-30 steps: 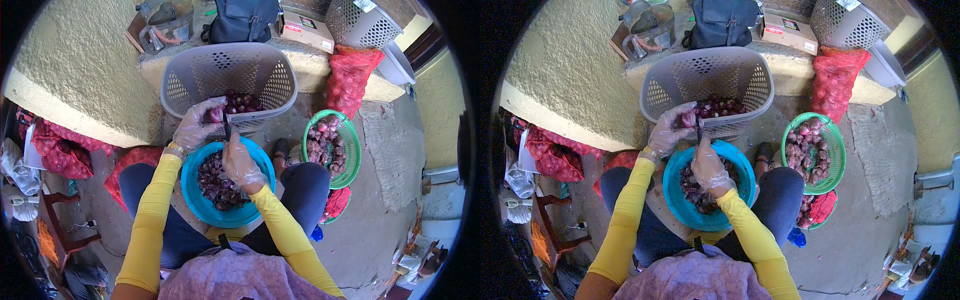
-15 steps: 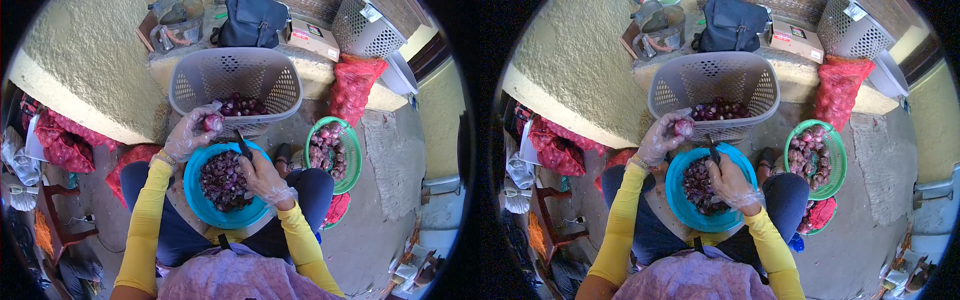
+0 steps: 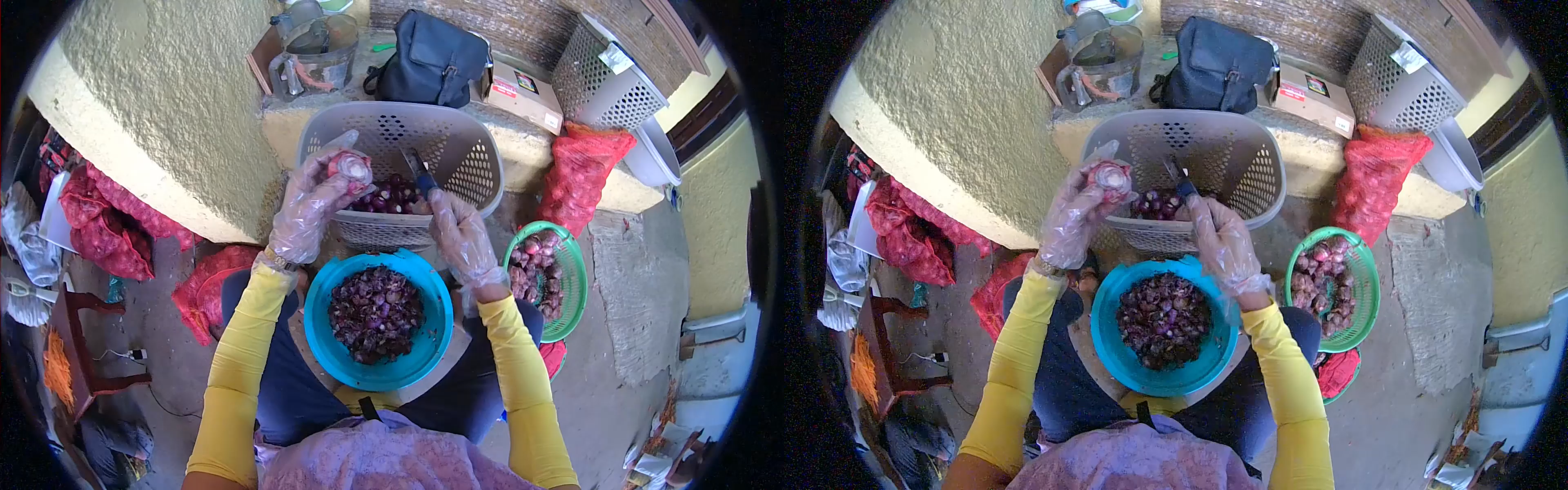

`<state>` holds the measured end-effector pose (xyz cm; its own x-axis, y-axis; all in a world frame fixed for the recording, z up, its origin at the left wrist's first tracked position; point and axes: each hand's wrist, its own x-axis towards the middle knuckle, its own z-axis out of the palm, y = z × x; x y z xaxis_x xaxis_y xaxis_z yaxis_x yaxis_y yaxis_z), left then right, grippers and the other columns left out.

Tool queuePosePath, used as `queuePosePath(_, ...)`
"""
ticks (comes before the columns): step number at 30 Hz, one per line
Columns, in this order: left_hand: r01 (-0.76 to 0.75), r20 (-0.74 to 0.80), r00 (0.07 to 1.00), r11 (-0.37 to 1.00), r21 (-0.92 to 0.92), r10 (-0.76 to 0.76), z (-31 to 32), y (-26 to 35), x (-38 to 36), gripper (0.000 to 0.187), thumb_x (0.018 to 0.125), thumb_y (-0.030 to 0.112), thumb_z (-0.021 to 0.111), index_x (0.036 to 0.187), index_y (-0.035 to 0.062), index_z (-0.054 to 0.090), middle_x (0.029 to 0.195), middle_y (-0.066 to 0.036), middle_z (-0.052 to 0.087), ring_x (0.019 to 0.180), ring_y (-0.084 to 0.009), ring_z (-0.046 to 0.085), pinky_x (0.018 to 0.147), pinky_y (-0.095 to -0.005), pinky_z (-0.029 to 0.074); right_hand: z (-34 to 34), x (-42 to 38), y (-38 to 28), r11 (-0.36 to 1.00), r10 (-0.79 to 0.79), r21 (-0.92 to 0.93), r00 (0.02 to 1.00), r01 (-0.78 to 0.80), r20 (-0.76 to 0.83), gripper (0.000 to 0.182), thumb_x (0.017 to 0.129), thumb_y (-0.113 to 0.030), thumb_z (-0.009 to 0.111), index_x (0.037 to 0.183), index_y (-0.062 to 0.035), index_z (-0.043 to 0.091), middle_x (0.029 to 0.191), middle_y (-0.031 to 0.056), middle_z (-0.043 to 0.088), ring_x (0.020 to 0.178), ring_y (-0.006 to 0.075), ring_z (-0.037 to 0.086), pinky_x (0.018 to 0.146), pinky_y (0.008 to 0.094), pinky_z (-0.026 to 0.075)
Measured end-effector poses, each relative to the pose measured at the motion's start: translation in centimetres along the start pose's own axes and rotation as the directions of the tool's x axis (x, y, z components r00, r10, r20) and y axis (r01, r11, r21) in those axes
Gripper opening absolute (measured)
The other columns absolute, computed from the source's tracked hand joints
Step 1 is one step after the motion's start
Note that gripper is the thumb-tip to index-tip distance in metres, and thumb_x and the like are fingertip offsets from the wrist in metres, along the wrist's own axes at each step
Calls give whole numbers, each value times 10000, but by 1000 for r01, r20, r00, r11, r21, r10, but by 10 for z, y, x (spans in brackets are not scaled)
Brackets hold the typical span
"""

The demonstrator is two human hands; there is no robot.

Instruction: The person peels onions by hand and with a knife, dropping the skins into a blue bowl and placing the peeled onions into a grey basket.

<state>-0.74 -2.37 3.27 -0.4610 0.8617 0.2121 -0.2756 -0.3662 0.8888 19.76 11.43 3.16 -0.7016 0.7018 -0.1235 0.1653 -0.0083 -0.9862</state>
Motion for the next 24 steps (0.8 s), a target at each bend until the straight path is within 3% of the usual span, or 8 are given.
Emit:
queuePosePath(1, -5, -5, 1000, 1000, 1, 5, -3, -2, 1, 573, 1003, 204, 625, 1521, 31, 450, 1491, -142, 535, 1326, -263, 573, 1114, -472, 512, 1, 3, -1, 1000, -3, -2, 1000, 3, 6, 311, 1078, -271, 588, 966, -12, 718, 633, 44, 557, 607, 130, 524, 598, 339, 462)
queuePosePath(3, 30, 2, 1000, 999, -37, -30, -7, -8, 3, 569, 1016, 195, 603, 1532, 27, 431, 1492, -153, 534, 1315, -272, 587, 1105, -482, 527, 2, 7, -6, 857, -405, -365, 914, 364, -39, 297, 1064, -259, 607, 977, 5, 714, 671, 104, 621, 603, 175, 563, 608, 375, 481)
queuePosePath(8, -40, -40, 999, 997, -70, 37, -13, -3, -1, 513, 1017, 141, 602, 1487, -9, 462, 1477, -169, 535, 1266, -245, 612, 1090, -461, 536, 1, -19, -6, 726, -375, -615, 927, 308, 22, 284, 981, -292, 696, 1187, -106, 758, 981, 196, 755, 906, 380, 737, 795, 440, 569)
queuePosePath(11, 9, -72, 997, 1000, 0, -9, -23, -8, -3, 564, 1019, 197, 620, 1510, -9, 434, 1505, -155, 526, 1313, -272, 597, 1081, -483, 545, -4, -23, -2, 560, -462, -710, 872, 427, 161, 311, 956, -314, 716, 1197, -121, 755, 1011, 184, 757, 906, 384, 732, 799, 457, 568)
queuePosePath(18, 19, -39, 999, 997, -71, -22, -8, -18, -1, 474, 1012, 143, 609, 1448, -10, 501, 1502, -159, 529, 1272, -259, 618, 1077, -447, 548, -18, -12, 48, 456, -9, -790, 890, 410, 457, 400, 945, -441, 692, 1149, -106, 769, 1052, 167, 743, 1005, 405, 695, 867, 499, 543)
queuePosePath(20, 42, -20, 999, 995, -88, -44, -8, -22, 1, 466, 1011, 146, 611, 1439, -10, 512, 1510, -155, 525, 1270, -259, 621, 1073, -439, 551, -4, 4, 75, 305, 413, -911, 823, 279, 390, 447, 948, -487, 666, 1155, -103, 761, 1045, 146, 752, 993, 400, 699, 855, 505, 543)
queuePosePath(23, 157, 74, 986, 986, -61, -152, -5, -22, 1, 609, 1012, 224, 623, 1536, -13, 419, 1450, -185, 572, 1312, -272, 599, 1086, -448, 542, -5, 22, 152, 235, 526, -964, 818, 125, 234, 469, 965, -516, 647, 1175, -113, 762, 1053, 135, 768, 972, 359, 721, 840, 497, 546)
queuePosePath(24, 204, 83, 977, 976, -76, -198, -3, -21, 0, 615, 1008, 232, 626, 1533, -17, 424, 1448, -180, 576, 1303, -267, 605, 1084, -438, 543, -14, 32, 181, 289, 731, -956, 656, -46, 189, 466, 977, -521, 634, 1183, -125, 765, 1078, 137, 770, 985, 320, 731, 847, 465, 551)
